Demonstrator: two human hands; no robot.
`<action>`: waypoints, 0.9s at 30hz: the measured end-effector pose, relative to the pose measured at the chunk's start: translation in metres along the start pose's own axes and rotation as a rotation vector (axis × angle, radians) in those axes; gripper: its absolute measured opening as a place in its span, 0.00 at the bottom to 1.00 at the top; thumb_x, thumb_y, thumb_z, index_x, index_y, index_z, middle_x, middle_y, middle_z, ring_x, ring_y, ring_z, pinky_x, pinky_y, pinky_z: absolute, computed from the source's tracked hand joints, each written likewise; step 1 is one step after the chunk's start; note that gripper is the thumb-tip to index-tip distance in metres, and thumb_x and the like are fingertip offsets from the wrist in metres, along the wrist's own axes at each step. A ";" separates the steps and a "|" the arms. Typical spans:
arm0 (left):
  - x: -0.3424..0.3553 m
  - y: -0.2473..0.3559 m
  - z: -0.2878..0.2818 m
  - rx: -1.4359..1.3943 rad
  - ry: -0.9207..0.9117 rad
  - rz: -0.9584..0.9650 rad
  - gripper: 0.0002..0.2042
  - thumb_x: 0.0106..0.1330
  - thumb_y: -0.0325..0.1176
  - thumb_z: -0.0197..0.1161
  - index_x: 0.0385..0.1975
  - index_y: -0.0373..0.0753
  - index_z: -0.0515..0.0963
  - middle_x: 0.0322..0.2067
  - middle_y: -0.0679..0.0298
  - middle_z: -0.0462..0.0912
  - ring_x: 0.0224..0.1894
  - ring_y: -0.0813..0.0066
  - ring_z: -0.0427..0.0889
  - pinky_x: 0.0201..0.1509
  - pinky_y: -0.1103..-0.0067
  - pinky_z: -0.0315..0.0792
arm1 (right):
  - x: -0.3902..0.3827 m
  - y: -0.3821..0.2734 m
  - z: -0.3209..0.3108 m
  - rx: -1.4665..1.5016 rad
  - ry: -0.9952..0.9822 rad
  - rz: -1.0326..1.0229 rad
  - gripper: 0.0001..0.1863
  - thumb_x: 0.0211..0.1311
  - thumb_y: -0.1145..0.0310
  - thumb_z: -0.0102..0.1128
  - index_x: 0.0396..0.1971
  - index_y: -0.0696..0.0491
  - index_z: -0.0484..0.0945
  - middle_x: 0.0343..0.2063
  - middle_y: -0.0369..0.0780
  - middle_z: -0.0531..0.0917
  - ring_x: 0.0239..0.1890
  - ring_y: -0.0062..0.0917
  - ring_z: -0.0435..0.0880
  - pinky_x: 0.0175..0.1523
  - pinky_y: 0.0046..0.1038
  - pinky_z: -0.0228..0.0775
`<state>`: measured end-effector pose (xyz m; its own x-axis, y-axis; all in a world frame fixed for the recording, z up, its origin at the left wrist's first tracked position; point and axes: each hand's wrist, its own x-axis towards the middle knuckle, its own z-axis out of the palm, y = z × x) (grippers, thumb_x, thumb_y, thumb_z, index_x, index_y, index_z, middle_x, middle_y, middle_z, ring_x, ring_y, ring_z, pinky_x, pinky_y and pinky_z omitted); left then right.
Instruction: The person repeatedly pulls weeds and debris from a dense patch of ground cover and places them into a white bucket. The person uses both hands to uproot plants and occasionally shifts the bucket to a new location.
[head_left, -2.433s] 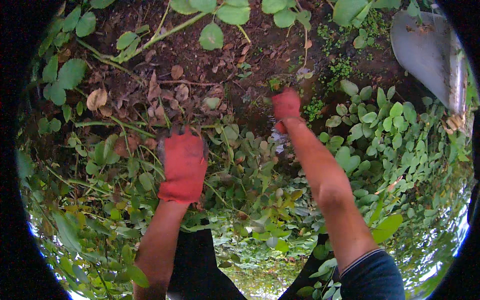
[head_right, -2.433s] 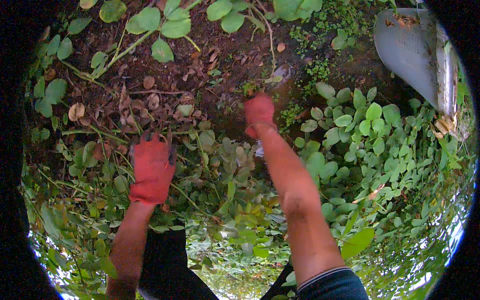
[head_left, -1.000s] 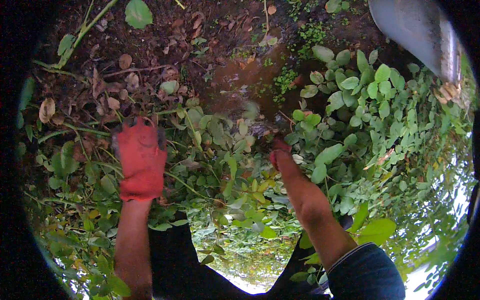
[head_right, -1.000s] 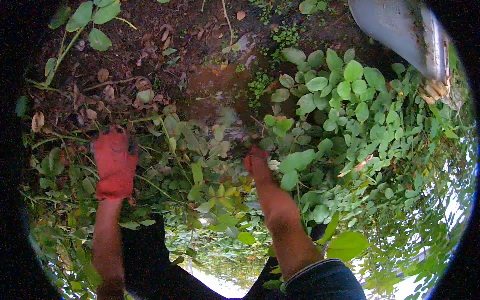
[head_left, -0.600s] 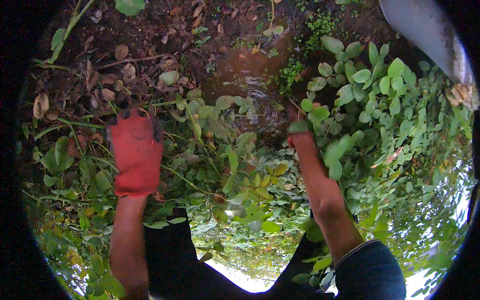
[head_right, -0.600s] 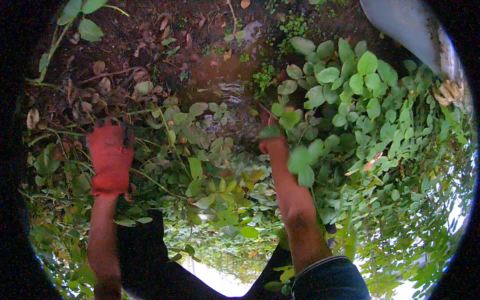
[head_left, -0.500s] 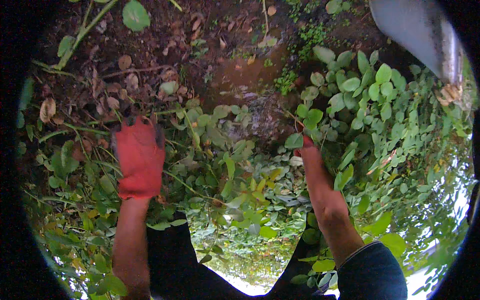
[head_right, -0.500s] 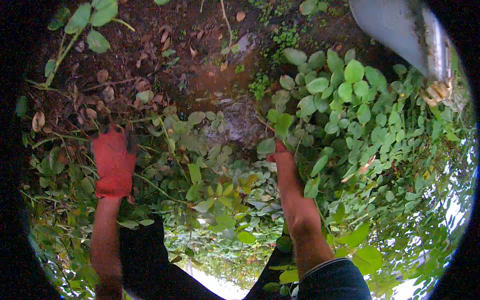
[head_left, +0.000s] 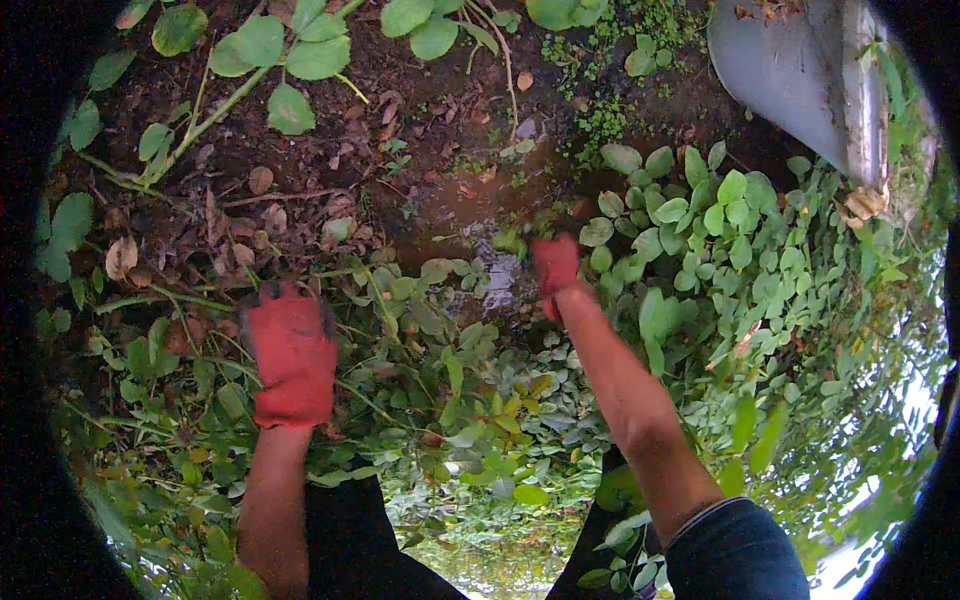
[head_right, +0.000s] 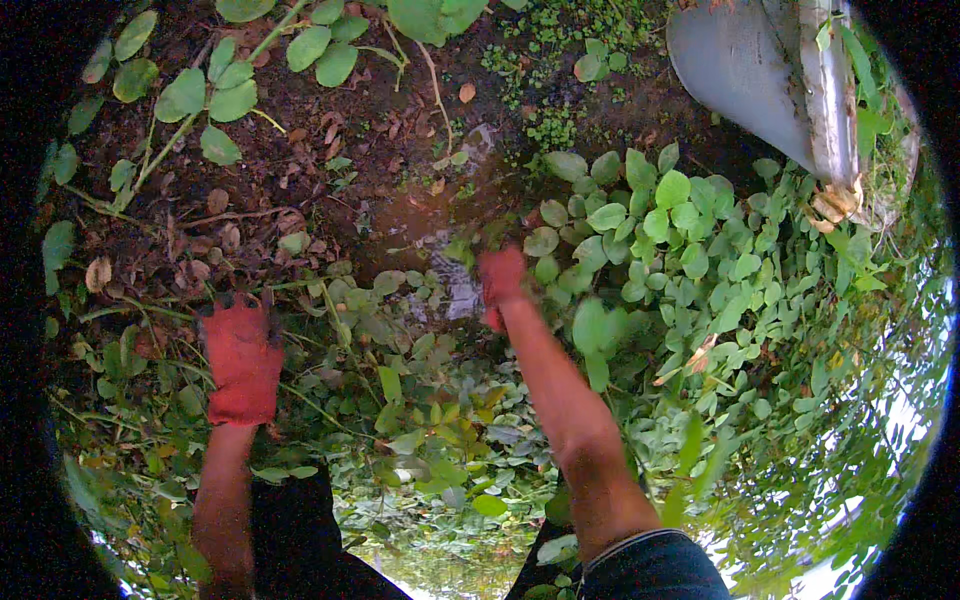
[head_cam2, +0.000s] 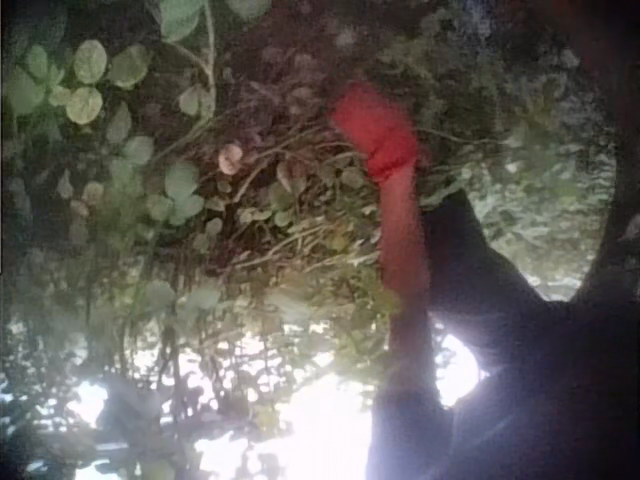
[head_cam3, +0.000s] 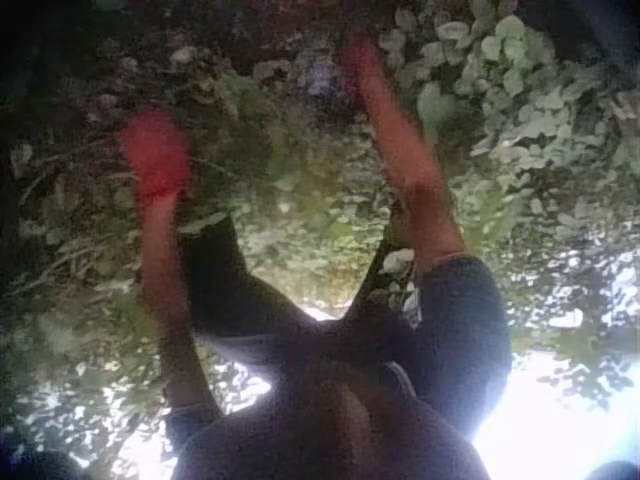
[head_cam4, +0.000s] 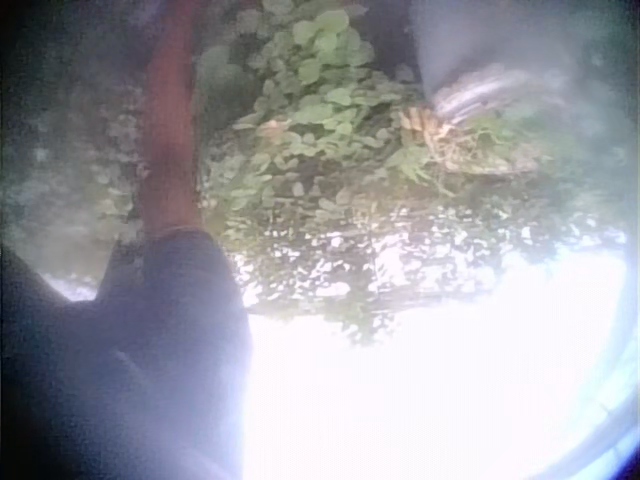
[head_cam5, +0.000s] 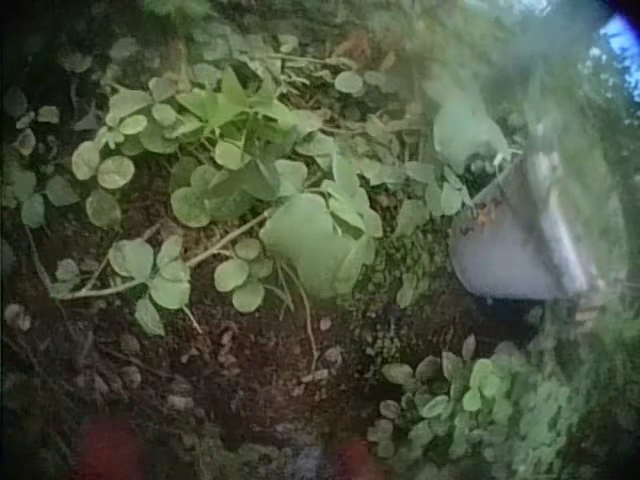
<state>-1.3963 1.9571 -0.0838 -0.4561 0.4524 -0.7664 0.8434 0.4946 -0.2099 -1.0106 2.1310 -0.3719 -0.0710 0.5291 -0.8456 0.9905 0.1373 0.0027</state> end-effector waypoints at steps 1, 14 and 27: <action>-0.001 0.001 -0.005 -0.036 -0.039 -0.014 0.17 0.63 0.44 0.53 0.50 0.48 0.76 0.54 0.61 0.74 0.60 0.58 0.66 0.67 0.63 0.56 | -0.028 -0.004 -0.008 0.222 -0.015 0.066 0.29 0.53 0.43 0.64 0.46 0.52 0.81 0.47 0.46 0.83 0.45 0.42 0.82 0.48 0.43 0.74; -0.003 -0.014 0.035 0.285 0.288 0.156 0.16 0.59 0.44 0.60 0.42 0.42 0.81 0.52 0.55 0.77 0.53 0.53 0.74 0.56 0.61 0.67 | -0.041 -0.145 -0.072 0.429 0.136 0.068 0.23 0.56 0.49 0.64 0.32 0.58 0.83 0.32 0.48 0.86 0.33 0.47 0.84 0.40 0.43 0.76; 0.005 -0.007 0.004 -0.104 -0.056 0.092 0.22 0.60 0.47 0.59 0.52 0.44 0.76 0.53 0.56 0.76 0.57 0.55 0.70 0.63 0.60 0.60 | 0.114 -0.022 -0.176 -0.708 0.213 0.025 0.20 0.55 0.54 0.65 0.44 0.49 0.81 0.38 0.42 0.85 0.42 0.36 0.84 0.42 0.36 0.75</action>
<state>-1.4036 1.9528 -0.0890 -0.3590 0.4586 -0.8129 0.8456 0.5285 -0.0752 -1.0611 2.3355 -0.3746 -0.1422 0.6800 -0.7193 0.6844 0.5926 0.4248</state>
